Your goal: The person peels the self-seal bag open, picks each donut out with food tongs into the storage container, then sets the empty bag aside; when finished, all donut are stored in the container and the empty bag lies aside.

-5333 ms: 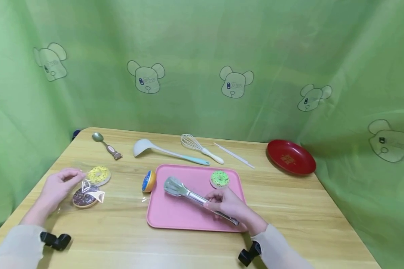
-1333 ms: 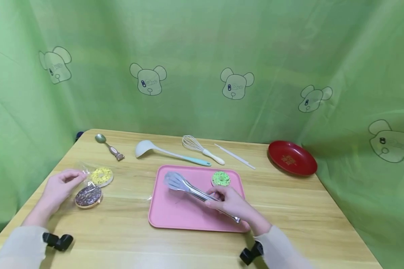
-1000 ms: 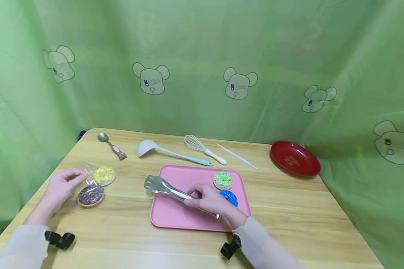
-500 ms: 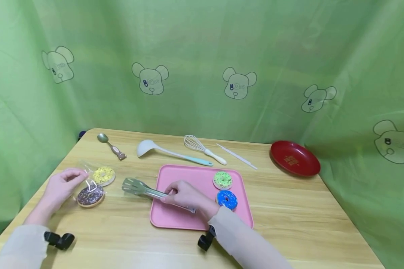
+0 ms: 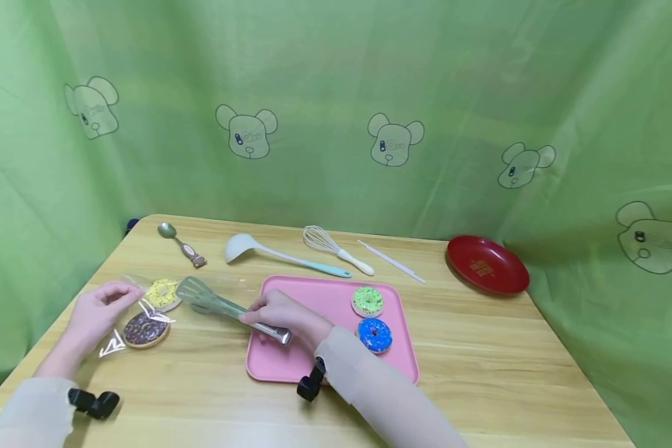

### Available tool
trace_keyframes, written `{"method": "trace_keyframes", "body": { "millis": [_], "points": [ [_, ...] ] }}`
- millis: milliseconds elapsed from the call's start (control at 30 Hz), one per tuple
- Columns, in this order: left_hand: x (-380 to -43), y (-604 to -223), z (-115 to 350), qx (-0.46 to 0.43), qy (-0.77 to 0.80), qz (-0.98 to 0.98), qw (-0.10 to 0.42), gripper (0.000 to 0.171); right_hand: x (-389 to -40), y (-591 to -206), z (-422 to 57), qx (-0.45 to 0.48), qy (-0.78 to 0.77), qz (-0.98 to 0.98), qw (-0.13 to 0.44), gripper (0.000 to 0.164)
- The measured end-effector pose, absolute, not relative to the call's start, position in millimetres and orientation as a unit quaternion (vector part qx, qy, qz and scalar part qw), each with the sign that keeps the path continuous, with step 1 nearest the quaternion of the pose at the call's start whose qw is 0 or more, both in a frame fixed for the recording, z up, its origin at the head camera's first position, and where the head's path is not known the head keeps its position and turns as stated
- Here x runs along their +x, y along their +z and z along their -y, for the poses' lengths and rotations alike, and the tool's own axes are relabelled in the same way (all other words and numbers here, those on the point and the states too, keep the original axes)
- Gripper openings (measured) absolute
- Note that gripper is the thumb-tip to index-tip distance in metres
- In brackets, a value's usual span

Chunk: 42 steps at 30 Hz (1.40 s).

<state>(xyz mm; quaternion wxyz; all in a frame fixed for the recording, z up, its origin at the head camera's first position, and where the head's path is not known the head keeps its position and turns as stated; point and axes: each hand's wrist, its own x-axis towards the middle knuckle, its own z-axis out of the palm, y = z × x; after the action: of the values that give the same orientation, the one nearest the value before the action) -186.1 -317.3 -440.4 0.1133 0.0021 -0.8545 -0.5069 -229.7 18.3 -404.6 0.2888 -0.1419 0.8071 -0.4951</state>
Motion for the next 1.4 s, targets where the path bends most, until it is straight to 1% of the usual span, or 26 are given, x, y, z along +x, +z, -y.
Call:
{"method": "trace_keyframes", "body": {
  "millis": [167,300,467,633,767,900,1033,1133,1400],
  "points": [
    [-186,-439,316,0.001,-0.514,0.849,0.118,0.034,-233,-401,-7,-0.121,-0.515,-0.793,0.304,0.031],
    [-187,-439,315,-0.005,-0.518,0.846,0.13,0.031,-235,-399,2,-0.101,-0.522,-0.788,0.31,0.031],
    [-187,-439,316,-0.014,-0.528,0.839,0.133,0.026,-236,-399,14,-0.082,-0.536,-0.78,0.313,0.028],
    [-188,-438,316,-0.006,-0.508,0.85,0.135,0.028,-236,-401,17,-0.078,-0.536,-0.782,0.308,0.025],
    [-189,-437,315,-0.014,-0.498,0.854,0.151,0.029,-236,-402,14,-0.077,-0.526,-0.791,0.302,0.025],
    [-189,-435,315,-0.03,-0.498,0.851,0.163,0.024,-238,-403,13,-0.067,-0.527,-0.791,0.304,0.021],
    [-189,-436,315,-0.041,-0.502,0.848,0.165,0.019,-239,-405,15,-0.07,-0.536,-0.785,0.304,0.02],
    [-189,-437,316,-0.042,-0.499,0.85,0.164,0.022,-238,-406,14,-0.079,-0.54,-0.783,0.298,0.022],
    [-183,-431,325,-0.011,-0.467,0.874,0.133,0.032,-233,-406,-2,-0.101,-0.535,-0.793,0.274,0.021]
  ]
}}
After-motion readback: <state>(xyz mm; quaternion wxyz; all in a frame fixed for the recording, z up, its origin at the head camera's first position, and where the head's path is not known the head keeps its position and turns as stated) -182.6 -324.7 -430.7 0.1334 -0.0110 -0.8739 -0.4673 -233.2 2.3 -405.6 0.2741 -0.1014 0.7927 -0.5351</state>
